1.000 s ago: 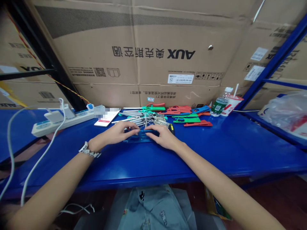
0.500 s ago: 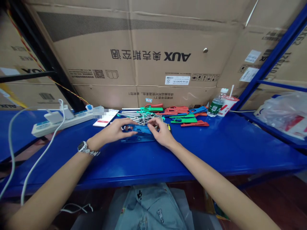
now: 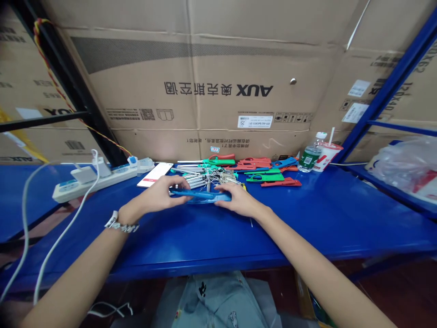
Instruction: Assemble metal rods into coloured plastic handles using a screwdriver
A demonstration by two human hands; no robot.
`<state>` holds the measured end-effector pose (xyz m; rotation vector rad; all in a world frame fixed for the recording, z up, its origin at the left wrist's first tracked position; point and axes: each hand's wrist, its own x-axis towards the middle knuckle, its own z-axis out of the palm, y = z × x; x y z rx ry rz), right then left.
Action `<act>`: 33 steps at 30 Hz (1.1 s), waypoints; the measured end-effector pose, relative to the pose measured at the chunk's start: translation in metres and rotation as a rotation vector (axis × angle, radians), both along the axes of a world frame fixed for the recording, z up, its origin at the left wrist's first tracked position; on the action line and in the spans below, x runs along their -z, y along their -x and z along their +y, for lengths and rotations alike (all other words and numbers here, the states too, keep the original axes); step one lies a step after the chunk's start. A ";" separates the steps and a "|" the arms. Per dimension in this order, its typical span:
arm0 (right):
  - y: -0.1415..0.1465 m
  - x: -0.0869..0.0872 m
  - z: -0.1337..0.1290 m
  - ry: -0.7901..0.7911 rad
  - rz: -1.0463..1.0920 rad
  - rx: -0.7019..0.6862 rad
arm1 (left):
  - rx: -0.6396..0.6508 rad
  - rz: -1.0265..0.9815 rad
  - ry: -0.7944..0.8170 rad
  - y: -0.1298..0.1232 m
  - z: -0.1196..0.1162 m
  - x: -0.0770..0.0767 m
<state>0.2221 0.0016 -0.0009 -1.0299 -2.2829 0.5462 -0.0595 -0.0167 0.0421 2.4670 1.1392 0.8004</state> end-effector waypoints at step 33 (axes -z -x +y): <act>0.013 -0.014 0.071 -0.343 -0.266 0.235 | -0.091 0.678 -0.084 -0.021 0.115 -0.013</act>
